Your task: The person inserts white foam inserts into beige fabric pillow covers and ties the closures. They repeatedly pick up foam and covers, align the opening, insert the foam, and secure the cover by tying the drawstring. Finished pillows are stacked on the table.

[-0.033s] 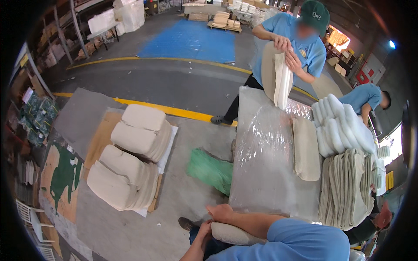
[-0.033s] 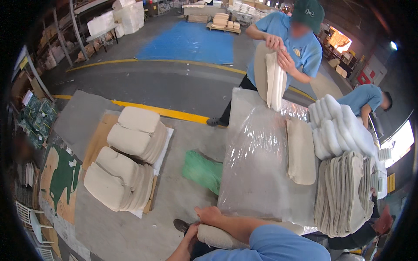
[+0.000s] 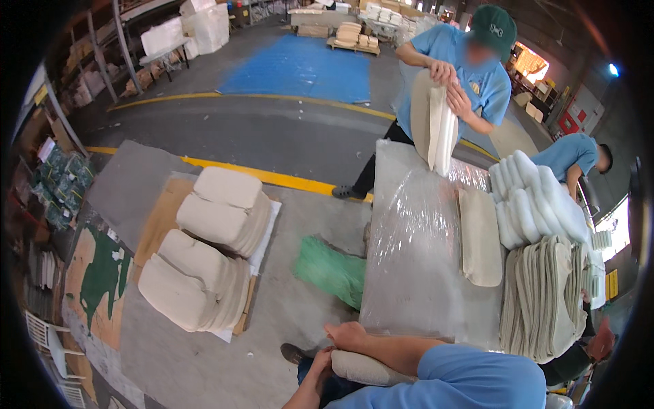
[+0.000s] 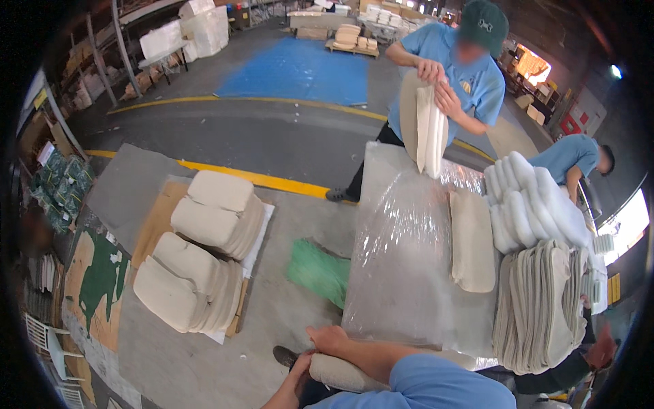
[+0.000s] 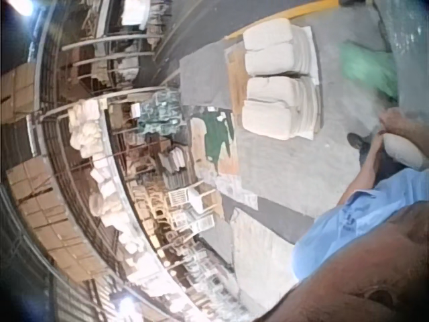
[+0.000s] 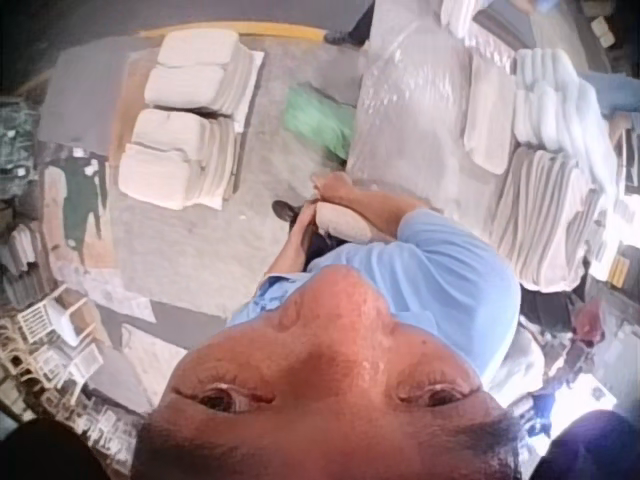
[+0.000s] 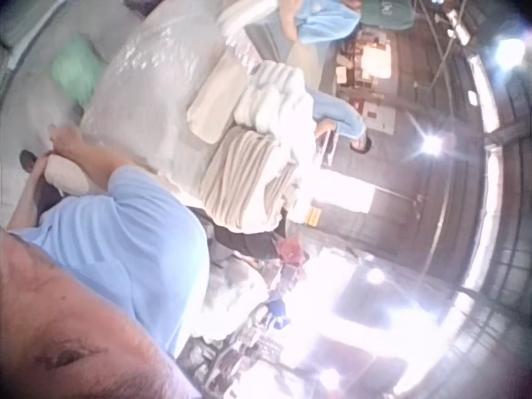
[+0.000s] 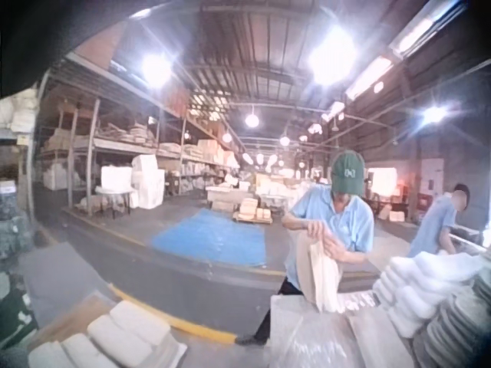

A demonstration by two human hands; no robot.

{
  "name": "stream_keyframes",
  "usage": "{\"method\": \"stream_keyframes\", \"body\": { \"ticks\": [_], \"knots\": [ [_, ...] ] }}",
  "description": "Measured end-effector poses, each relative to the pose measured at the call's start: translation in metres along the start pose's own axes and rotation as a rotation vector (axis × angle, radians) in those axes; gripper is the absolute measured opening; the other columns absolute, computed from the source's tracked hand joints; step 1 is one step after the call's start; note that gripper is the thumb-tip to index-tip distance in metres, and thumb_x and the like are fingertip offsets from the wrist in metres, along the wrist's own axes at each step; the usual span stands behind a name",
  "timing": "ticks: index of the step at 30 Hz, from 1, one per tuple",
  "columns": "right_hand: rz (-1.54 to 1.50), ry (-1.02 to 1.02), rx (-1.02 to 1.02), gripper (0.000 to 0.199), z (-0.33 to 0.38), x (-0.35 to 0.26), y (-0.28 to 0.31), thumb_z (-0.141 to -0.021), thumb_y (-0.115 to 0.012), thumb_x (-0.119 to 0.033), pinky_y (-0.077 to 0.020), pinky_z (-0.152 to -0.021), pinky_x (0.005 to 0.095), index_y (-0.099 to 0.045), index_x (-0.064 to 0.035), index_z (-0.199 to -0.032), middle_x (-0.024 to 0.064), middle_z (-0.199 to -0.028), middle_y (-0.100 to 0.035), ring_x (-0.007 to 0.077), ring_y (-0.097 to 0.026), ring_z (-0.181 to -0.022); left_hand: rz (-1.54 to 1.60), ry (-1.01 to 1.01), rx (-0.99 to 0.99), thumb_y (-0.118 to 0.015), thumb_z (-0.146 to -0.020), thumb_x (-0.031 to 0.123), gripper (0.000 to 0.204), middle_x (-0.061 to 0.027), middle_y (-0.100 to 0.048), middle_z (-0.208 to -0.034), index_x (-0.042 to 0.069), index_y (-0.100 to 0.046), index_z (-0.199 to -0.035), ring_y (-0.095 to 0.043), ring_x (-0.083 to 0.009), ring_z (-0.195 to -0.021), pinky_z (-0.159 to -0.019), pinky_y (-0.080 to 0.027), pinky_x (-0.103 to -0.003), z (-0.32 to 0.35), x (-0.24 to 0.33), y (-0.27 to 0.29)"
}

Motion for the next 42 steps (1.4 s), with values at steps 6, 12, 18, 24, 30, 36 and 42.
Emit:
{"method": "stream_keyframes", "body": {
  "ticks": [6, 12, 18, 24, 30, 36, 42],
  "knots": [
    [-0.001, -0.012, 0.089, 0.041, 0.008, 0.015, 0.026, -0.094, -0.066, -0.045, -0.0538, -0.082, 0.0511, -0.06, -0.0122, -0.118, 0.0186, -0.101, -0.072, 0.0404, -0.069, -0.096, -0.048, 0.016, -0.092, -0.07, -0.092, 0.012, 0.033, -0.0157, -0.071, -0.11, -0.002, -0.065, -0.121, -0.072, -0.03, -0.095, -0.083, -0.059, -0.044, 0.003, 0.012, -0.018],
    [-0.364, 0.128, -0.227, 0.079, 0.156, 0.011, 0.139, -0.089, -0.073, -0.055, -0.0468, -0.104, 0.0464, -0.048, -0.0093, -0.149, 0.0206, -0.13, -0.063, 0.0351, -0.06, -0.122, -0.092, 0.096, -0.153, -0.061, -0.1, 0.03, 0.034, -0.01, -0.072, -0.109, 0.006, -0.066, -0.124, -0.072, -0.0273, -0.097, -0.08, -0.06, -0.043, 0.023, 0.029, -0.001],
    [0.129, -0.242, -0.061, 0.079, 0.26, 0.007, 0.126, -0.08, -0.08, -0.052, -0.0501, -0.1, 0.0492, -0.051, -0.0215, -0.147, 0.0148, -0.127, -0.068, 0.039, -0.064, -0.117, -0.175, 0.107, -0.185, -0.056, -0.103, 0.03, 0.028, -0.0077, -0.071, -0.107, 0.008, -0.067, -0.118, -0.071, -0.025, -0.089, -0.076, -0.06, -0.04, 0.021, 0.026, -0.019],
    [-0.049, -0.327, 0.086, 0.07, 0.292, 0.023, 0.124, -0.081, -0.08, -0.047, -0.052, -0.095, 0.0449, -0.057, -0.0188, -0.141, 0.0155, -0.11, -0.074, 0.0337, -0.068, -0.111, -0.4, 0.11, -0.136, -0.054, -0.105, 0.031, 0.026, -0.0077, -0.071, -0.108, 0.009, -0.066, -0.114, -0.07, -0.0236, -0.085, -0.074, -0.059, -0.039, 0.008, 0.064, -0.062],
    [-0.994, -0.4, 0.228, 0.064, 0.315, 0.116, 0.123, -0.08, -0.087, -0.03, -0.0524, -0.091, 0.0391, -0.063, -0.0047, -0.134, 0.0099, -0.115, -0.074, 0.0234, -0.069, -0.105, -0.652, -0.259, 0.003, -0.054, -0.103, 0.035, 0.03, -0.0091, -0.069, -0.088, 0.007, -0.065, -0.105, -0.067, -0.0203, -0.076, -0.069, -0.057, -0.036, 0.039, 0.076, -0.085],
    [-1.094, -0.62, 0.493, 0.061, 0.317, 0.203, 0.076, -0.081, -0.087, -0.029, -0.0537, -0.09, 0.0372, -0.065, 0.0003, -0.13, 0.0121, -0.121, -0.072, 0.0224, -0.068, -0.107, -1.446, -0.442, 0.319, -0.058, -0.099, 0.034, 0.032, -0.0164, -0.074, -0.096, 0.006, -0.072, -0.105, -0.072, -0.029, -0.087, -0.077, -0.056, -0.04, 0.115, 0.039, 0.026],
    [-0.687, -0.773, 0.561, 0.07, 0.298, 0.206, 0.066, -0.075, -0.085, -0.036, -0.0526, -0.098, 0.0389, -0.063, -0.001, -0.132, 0.0211, -0.125, -0.07, 0.0363, -0.066, -0.115, -1.223, -0.099, 0.339, -0.058, -0.1, 0.033, 0.031, -0.0157, -0.075, -0.097, 0.007, -0.072, -0.107, -0.072, -0.0285, -0.088, -0.078, -0.056, -0.039, 0.148, -0.001, 0.074]
  ]
}}
Point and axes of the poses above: each hand's wrist, its own z-axis away from the middle knuckle, its own y-axis out of the back of the hand, x = y × z, the point moved 1 cm from there along -z, towards the middle knuckle
